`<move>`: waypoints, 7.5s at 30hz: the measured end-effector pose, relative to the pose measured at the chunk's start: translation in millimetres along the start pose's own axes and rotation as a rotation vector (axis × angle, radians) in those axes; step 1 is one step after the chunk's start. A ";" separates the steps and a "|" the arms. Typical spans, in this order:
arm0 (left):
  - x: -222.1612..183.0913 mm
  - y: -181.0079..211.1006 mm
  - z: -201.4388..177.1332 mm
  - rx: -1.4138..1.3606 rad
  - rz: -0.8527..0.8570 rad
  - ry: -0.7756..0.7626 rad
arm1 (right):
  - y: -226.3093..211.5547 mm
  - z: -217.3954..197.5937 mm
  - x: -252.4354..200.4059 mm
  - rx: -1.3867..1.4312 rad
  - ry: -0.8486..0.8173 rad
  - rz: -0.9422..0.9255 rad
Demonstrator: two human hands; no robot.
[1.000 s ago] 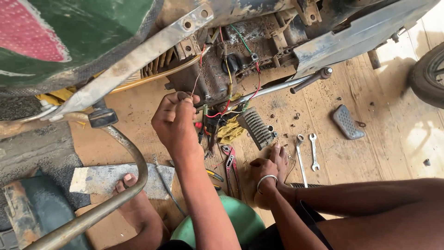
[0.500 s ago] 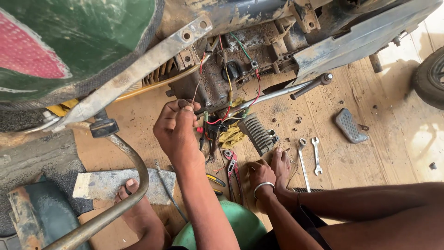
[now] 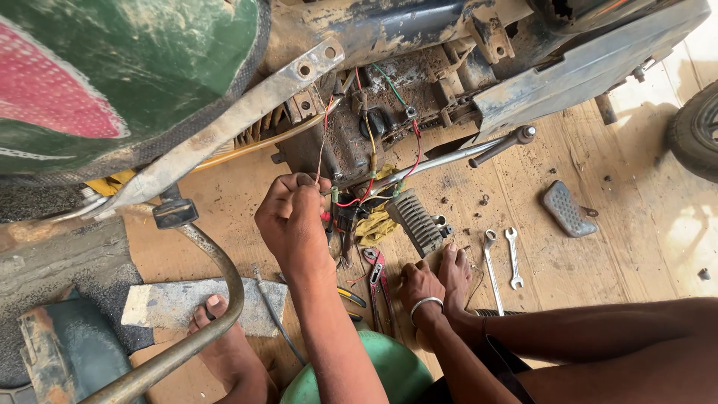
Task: Connecting and repairing electrical wiring on a motorcycle chassis.
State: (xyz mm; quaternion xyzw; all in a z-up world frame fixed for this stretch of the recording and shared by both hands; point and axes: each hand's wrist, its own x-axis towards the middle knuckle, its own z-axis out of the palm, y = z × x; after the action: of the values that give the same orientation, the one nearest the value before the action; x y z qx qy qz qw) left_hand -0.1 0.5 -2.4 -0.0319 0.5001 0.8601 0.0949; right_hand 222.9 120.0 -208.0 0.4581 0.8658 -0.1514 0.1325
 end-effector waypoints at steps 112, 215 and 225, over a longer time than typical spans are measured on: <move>29.5 60.1 71.3 0.616 0.437 -0.598 | -124.1 -336.0 33.1 0.803 -0.048 -0.737; 32.6 48.1 53.5 0.526 0.396 -0.632 | -165.0 -362.6 -9.8 -0.167 0.602 -1.265; 35.9 45.8 46.7 0.503 0.335 -0.713 | -169.6 -362.5 -11.5 -0.131 0.572 -1.231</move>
State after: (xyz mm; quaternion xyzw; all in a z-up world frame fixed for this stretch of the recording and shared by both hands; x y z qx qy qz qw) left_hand -42.3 23.7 54.6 0.3711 0.6273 0.6730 0.1254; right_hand 54.9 159.8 153.2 -0.1047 0.9771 -0.0194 -0.1844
